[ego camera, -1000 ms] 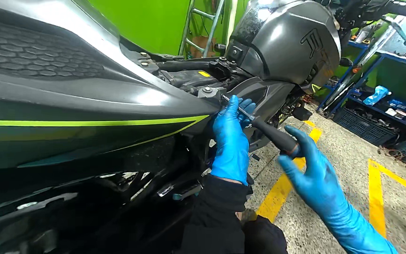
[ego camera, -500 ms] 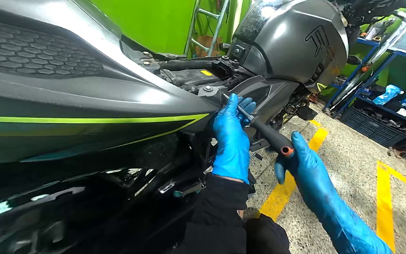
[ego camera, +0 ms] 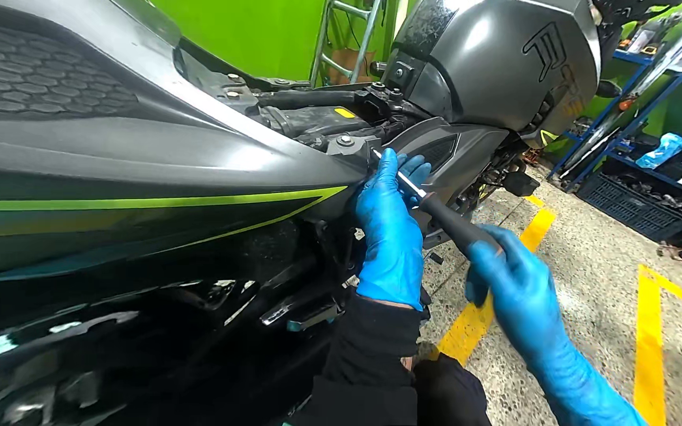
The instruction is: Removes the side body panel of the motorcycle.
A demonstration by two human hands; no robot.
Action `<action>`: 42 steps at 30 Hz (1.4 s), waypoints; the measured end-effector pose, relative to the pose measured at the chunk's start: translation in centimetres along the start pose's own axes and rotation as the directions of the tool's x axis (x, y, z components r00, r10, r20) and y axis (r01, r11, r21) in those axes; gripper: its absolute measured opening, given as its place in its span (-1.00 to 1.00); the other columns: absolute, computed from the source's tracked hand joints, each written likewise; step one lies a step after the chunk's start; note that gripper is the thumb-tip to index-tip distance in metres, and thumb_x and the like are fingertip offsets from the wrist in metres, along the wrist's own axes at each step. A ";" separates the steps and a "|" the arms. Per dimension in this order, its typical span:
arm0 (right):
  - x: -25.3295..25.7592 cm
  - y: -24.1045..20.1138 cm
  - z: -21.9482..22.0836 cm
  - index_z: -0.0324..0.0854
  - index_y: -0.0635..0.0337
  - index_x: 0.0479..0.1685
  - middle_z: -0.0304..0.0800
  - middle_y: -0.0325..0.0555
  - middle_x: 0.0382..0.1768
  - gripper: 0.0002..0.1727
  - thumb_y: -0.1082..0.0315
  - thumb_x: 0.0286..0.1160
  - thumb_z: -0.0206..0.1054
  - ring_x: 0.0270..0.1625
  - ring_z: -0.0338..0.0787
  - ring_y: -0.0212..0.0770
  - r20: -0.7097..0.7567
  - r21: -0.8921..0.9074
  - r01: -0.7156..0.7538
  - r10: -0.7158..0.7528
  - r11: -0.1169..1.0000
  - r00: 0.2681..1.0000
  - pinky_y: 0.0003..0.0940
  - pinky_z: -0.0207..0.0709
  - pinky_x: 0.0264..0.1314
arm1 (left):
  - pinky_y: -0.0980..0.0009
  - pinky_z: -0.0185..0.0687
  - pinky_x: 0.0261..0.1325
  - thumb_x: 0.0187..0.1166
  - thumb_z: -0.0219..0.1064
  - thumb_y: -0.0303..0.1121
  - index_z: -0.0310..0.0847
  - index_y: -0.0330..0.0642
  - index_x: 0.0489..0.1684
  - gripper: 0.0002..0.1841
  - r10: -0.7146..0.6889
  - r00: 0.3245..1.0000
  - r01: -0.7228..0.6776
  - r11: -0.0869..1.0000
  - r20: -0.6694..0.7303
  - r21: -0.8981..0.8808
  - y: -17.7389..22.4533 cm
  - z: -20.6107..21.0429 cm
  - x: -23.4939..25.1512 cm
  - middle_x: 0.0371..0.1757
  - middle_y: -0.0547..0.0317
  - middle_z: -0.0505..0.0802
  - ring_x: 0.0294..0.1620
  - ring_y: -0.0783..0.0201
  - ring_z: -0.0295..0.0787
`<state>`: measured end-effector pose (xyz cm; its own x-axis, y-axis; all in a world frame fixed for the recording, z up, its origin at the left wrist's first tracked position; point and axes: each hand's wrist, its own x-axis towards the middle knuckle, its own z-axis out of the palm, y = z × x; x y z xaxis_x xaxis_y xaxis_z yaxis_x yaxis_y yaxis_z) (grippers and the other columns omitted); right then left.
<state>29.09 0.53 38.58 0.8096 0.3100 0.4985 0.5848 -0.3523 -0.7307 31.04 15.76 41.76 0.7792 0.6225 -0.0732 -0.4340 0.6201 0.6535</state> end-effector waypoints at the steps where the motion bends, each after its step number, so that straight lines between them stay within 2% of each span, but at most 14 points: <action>1: 0.7 -0.6 -0.2 0.73 0.05 -0.22 0.54 -0.32 -0.81 -0.46 0.03 0.86 -0.16 -0.81 0.48 -0.50 0.144 0.247 -0.237 0.206 0.940 0.968 -0.58 0.40 -0.74 | 0.55 0.79 -0.01 0.83 0.15 -0.13 0.63 -0.26 0.22 -0.63 -0.005 1.000 0.005 1.000 0.002 -0.004 0.0 0.0 0.0 -0.08 0.16 0.93 -0.13 0.40 0.92; 3: 1.1 -0.7 -0.7 0.73 0.09 -0.18 0.57 -0.23 -0.77 -0.28 -0.15 0.88 -0.32 -0.78 0.50 -0.40 0.282 0.285 -0.374 0.296 0.882 0.913 -0.49 0.43 -0.71 | 0.54 0.79 -0.01 0.84 0.14 -0.13 0.63 -0.27 0.22 -0.63 0.006 1.000 -0.006 1.000 -0.005 -0.001 -0.1 -0.1 0.0 -0.08 0.14 0.94 -0.13 0.38 0.93; 7: -0.4 1.2 -0.2 0.60 0.03 0.49 0.89 -0.15 -0.12 -0.41 -0.05 0.53 0.36 -0.15 0.80 -0.24 -0.011 -0.418 0.284 -0.317 0.863 0.948 -0.19 0.57 -0.07 | 0.45 0.84 -0.04 0.82 0.17 -0.21 0.66 -0.39 0.11 -0.65 0.002 0.996 -0.007 0.999 -0.089 -0.054 -0.1 0.6 1.2 -0.21 0.04 0.93 -0.24 0.26 0.94; 9: -0.2 0.6 0.6 0.78 -0.01 0.03 0.70 -0.37 -0.56 -0.72 0.08 0.54 0.31 -0.59 0.61 -0.51 -0.107 -0.184 0.062 -0.083 0.981 0.991 -0.53 0.50 -0.52 | 0.46 0.87 -0.18 0.80 0.21 -0.24 0.68 -0.40 -0.03 -0.68 -0.020 0.989 0.009 0.997 -0.144 -0.075 0.0 1.0 1.6 -0.34 0.02 0.93 -0.36 0.26 0.95; 12: 1.1 -0.5 -0.8 0.68 0.09 -0.19 0.37 -0.32 -0.86 -0.30 -0.16 0.87 -0.32 -0.87 0.32 -0.47 0.294 0.344 -0.470 0.382 0.813 0.876 -0.56 0.27 -0.81 | 0.49 0.82 -0.26 0.80 0.20 -0.23 0.70 -0.37 -0.04 -0.68 -0.018 0.990 0.012 0.999 -0.138 -0.040 -0.1 1.1 1.6 -0.34 0.04 0.94 -0.38 0.29 0.93; 17: 0.0 1.2 -1.4 0.58 0.10 0.52 0.88 -0.05 -0.15 -0.37 -0.05 0.53 0.36 -0.21 0.82 -0.10 0.072 -0.478 0.304 -0.308 0.824 0.949 -0.06 0.59 -0.15 | 0.49 0.84 -0.20 0.80 0.20 -0.24 0.68 -0.40 0.00 -0.68 0.022 0.989 -0.029 0.999 -0.144 -0.046 -0.4 1.2 1.5 -0.32 0.04 0.94 -0.34 0.29 0.94; 19: 0.1 0.3 -0.6 0.77 -0.05 0.02 0.65 -0.33 -0.63 -0.68 -0.01 0.59 0.25 -0.66 0.56 -0.43 0.010 -0.271 0.089 -0.089 0.958 0.996 -0.46 0.43 -0.62 | 0.47 0.85 -0.15 0.80 0.20 -0.25 0.67 -0.40 0.01 -0.69 0.022 0.991 -0.029 0.998 -0.131 -0.052 -0.5 1.1 1.5 -0.31 0.04 0.94 -0.32 0.28 0.95; 22: 1.0 -1.2 -0.7 0.67 0.09 -0.36 0.35 -0.30 -0.87 -0.28 -0.22 0.83 -0.24 -0.87 0.33 -0.45 0.364 0.304 -0.442 0.326 0.844 0.872 -0.54 0.25 -0.83 | 0.46 0.85 -0.18 0.81 0.20 -0.24 0.66 -0.39 0.01 -0.69 0.020 0.993 -0.027 0.998 -0.121 -0.061 -0.3 0.9 1.6 -0.32 0.03 0.93 -0.34 0.27 0.94; 26: 0.3 -0.6 -0.7 0.51 -0.05 0.62 0.84 -0.13 -0.22 -0.31 -0.23 0.60 0.26 -0.32 0.79 -0.18 0.154 -0.490 0.204 -0.146 0.847 0.977 -0.19 0.64 -0.33 | 0.55 0.77 -0.32 0.83 0.15 -0.18 0.68 -0.31 0.01 -0.67 -0.016 0.995 0.012 0.999 -0.103 -0.042 -0.4 0.9 1.4 -0.30 0.11 0.93 -0.35 0.36 0.91; 29: 1.0 -0.3 0.8 0.72 0.10 0.40 0.86 -0.07 -0.34 -0.41 -0.08 0.49 0.37 -0.38 0.78 -0.13 0.081 -0.610 0.369 -0.408 0.701 0.909 -0.15 0.53 -0.41 | 0.54 0.77 -0.30 0.84 0.12 -0.14 0.68 -0.28 0.06 -0.64 -0.021 0.997 0.018 0.999 -0.070 -0.039 -0.3 0.5 1.4 -0.27 0.12 0.94 -0.32 0.36 0.92; 33: 1.3 -2.6 1.5 0.84 -0.04 -0.07 0.57 -0.40 -0.69 -0.69 -0.01 0.59 0.31 -0.76 0.42 -0.51 -0.012 -0.042 -0.067 0.066 0.997 0.998 -0.55 0.27 -0.78 | 0.48 0.85 -0.25 0.84 0.13 -0.14 0.68 -0.31 0.02 -0.63 0.001 0.997 -0.002 1.000 -0.071 -0.023 -0.3 0.3 1.7 -0.29 0.10 0.94 -0.32 0.31 0.95; 37: 2.9 -3.9 0.1 0.73 0.02 -0.24 0.13 -0.38 -0.81 -0.55 -0.10 0.76 0.12 -0.84 0.10 -0.50 0.311 0.524 -0.569 0.479 0.634 0.821 -0.61 0.05 -0.82 | 0.47 0.81 0.04 0.87 0.06 -0.08 0.62 -0.19 0.21 -0.61 0.039 0.998 -0.042 0.998 0.046 0.055 -0.5 0.2 1.1 -0.08 0.22 0.92 -0.09 0.37 0.92; 39: 4.1 -3.2 -1.1 0.72 0.05 -0.16 0.11 -0.46 -0.82 -0.45 -0.19 0.78 -0.01 -0.83 0.13 -0.53 0.486 0.587 -0.702 0.519 0.403 0.704 -0.63 0.08 -0.79 | 0.45 0.81 0.09 0.88 0.05 -0.14 0.57 -0.21 0.23 -0.66 0.081 0.996 -0.084 0.995 0.046 0.056 -1.0 0.4 1.3 -0.07 0.22 0.89 -0.08 0.36 0.91; 42: 2.4 -0.5 -3.1 0.70 0.07 0.16 0.40 -0.33 -0.68 -0.46 -0.13 0.85 -0.05 -0.72 0.32 -0.49 0.470 0.458 -0.571 0.359 0.681 0.806 -0.62 0.21 -0.70 | 0.46 0.78 0.19 0.90 0.01 -0.20 0.52 -0.17 0.29 -0.70 0.069 0.991 -0.084 0.987 0.115 0.136 -1.5 -0.3 0.4 0.02 0.23 0.87 0.02 0.37 0.89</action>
<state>30.88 -1.29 41.62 0.8387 0.5386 -0.0799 -0.0872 -0.0120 -0.9961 31.94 15.22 40.53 0.7943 0.6047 0.0587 -0.4323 0.4948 0.7538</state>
